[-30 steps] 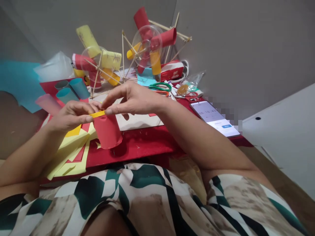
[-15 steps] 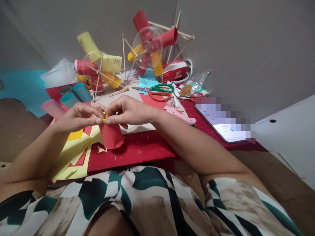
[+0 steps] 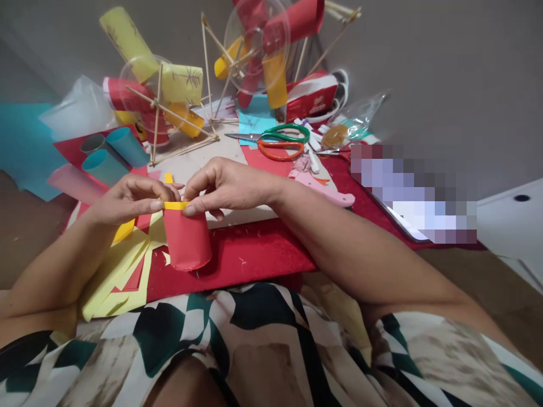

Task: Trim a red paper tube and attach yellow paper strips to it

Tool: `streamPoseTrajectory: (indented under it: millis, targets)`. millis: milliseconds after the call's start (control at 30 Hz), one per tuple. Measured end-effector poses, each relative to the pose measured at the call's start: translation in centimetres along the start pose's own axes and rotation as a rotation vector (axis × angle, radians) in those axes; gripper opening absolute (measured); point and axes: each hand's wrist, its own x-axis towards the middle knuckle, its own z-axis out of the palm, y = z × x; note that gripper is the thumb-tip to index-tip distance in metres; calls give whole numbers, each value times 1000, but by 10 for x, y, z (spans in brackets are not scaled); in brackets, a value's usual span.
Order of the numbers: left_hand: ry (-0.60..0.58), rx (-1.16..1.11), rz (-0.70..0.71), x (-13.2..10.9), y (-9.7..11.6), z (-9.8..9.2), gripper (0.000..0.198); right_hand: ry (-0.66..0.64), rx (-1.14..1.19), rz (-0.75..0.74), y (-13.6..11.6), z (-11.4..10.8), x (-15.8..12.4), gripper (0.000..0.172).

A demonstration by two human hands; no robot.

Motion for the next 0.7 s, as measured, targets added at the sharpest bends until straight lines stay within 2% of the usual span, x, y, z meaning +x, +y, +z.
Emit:
streamPoseTrajectory:
  millis: [167, 233, 333, 433, 500, 567, 700]
  targets:
    - [14, 36, 18, 1, 1, 8, 16, -9, -25, 47, -1, 4, -3, 15]
    - [64, 16, 30, 1, -2, 11, 16, 27, -62, 61, 0, 2, -3, 15]
    - [259, -53, 50, 3, -5, 13, 20, 235, -100, 12, 5, 0, -1, 21]
    - [502, -115, 134, 8, -8, 9, 21, 566, -133, -49, 11, 2, 4, 39]
    - [635, -125, 203, 10, -11, 6, 23, 707, -149, -57, 14, 6, 7, 51]
    - [729, -111, 225, 11, -13, 5, 24, 751, -147, -46, 17, 13, 10, 63]
    - [815, -91, 186, 10, -13, 12, 24, 690, -156, 46, 21, 25, 13, 85]
